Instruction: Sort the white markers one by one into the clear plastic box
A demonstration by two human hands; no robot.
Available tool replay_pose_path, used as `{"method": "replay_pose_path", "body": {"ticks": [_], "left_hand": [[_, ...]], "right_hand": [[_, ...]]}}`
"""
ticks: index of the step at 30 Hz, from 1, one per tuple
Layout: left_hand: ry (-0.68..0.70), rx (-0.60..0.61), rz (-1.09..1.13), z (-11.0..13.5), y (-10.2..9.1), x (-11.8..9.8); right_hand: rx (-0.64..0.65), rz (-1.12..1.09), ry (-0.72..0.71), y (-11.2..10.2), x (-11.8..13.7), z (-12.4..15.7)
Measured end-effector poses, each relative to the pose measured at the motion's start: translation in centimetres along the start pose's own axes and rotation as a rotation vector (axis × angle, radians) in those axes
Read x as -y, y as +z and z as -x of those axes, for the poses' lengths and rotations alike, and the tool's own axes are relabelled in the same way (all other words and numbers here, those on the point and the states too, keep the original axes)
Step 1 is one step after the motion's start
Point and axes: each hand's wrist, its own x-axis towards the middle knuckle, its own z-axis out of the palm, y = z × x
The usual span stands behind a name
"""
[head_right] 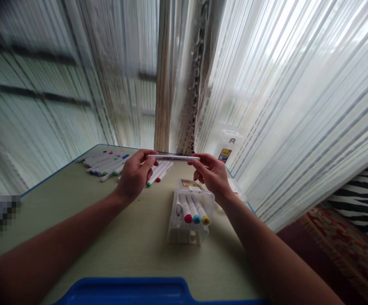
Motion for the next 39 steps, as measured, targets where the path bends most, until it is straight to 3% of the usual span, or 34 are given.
{"method": "replay_pose_path", "body": {"ticks": [39], "left_hand": [[-0.002, 0.012, -0.008, 0.08, 0.13, -0.11]], "right_hand": [[-0.023, 0.064, -0.048, -0.03, -0.16, 0.00]]}}
